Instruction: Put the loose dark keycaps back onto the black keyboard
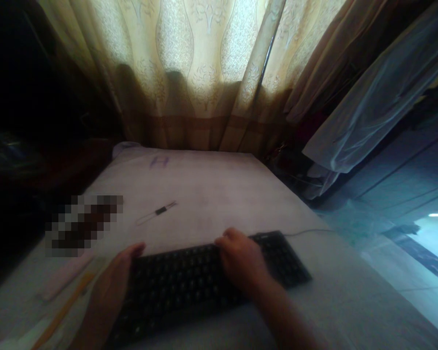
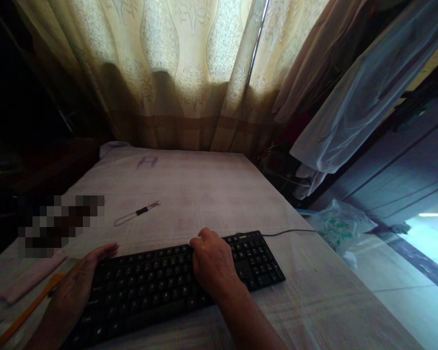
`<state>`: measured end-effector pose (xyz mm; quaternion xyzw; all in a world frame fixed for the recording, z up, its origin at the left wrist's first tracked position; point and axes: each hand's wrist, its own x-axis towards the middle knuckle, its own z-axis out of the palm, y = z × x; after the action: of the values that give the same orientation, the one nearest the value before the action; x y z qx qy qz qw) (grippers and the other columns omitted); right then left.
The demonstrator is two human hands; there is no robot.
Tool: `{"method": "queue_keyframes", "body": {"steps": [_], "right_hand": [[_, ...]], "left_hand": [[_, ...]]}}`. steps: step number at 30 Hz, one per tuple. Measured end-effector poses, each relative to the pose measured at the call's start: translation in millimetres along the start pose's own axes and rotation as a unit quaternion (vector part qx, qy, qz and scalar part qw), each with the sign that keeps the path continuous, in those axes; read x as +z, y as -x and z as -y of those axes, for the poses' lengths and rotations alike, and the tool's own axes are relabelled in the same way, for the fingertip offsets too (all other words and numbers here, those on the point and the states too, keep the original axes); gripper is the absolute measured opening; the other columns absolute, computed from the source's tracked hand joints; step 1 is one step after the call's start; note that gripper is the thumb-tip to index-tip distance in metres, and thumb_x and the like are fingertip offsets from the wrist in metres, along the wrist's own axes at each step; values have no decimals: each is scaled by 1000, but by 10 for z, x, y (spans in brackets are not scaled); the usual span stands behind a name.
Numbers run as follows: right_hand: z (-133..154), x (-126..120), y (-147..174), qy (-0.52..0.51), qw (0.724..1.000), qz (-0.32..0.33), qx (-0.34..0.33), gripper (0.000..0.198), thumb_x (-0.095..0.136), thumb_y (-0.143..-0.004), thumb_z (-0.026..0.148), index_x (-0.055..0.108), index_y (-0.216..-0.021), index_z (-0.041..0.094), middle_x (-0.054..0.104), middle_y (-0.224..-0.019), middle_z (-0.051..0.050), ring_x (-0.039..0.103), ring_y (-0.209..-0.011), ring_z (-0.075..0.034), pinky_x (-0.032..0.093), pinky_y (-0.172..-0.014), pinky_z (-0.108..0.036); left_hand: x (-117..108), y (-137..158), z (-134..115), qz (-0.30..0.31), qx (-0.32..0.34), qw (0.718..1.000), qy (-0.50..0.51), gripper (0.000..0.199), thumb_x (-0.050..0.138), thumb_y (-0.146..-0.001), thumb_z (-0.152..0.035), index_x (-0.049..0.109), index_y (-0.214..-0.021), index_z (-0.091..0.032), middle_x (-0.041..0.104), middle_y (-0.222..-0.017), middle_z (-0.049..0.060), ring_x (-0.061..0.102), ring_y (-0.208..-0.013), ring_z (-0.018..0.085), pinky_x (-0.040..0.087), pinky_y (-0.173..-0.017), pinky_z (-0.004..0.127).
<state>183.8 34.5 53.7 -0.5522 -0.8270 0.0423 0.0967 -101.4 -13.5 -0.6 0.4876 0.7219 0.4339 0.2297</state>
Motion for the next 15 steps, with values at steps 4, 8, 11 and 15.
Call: {"method": "queue_keyframes", "body": {"steps": [4,8,11,15], "right_hand": [[20,41,-20,16,1000,9,-13,22,48,-83,8,67,-83,21,60,-89,-5,55,-79,-17,35,-64,-27],[28,39,-3,15,1000,13,-17,21,50,-83,9,67,-81,20,61,-89,-5,56,-78,-17,37,-65,-27],[7,3,21,-12,999,24,-23,22,52,-83,9,70,-85,21,62,-89,-5,57,-78,-16,39,-67,-26],[2,-8,34,-65,998,-9,-24,29,52,-82,8,72,-97,23,64,-94,-4,58,-81,-16,41,-71,-26]], "left_hand": [[-5,-1,25,-2,12,1000,0,70,31,-79,-79,69,-105,-27,73,-110,4,65,-110,28,40,-110,51],[-11,6,-5,3,10,1000,11,69,32,-79,-79,69,-106,-27,73,-112,4,64,-112,28,39,-110,51],[-16,16,-24,-2,7,1000,15,66,32,-82,-76,68,-107,-27,73,-112,4,64,-113,27,38,-111,50],[-23,2,15,-8,5,1000,24,65,31,-84,-73,67,-108,-26,73,-111,5,66,-107,26,42,-108,48]]}}
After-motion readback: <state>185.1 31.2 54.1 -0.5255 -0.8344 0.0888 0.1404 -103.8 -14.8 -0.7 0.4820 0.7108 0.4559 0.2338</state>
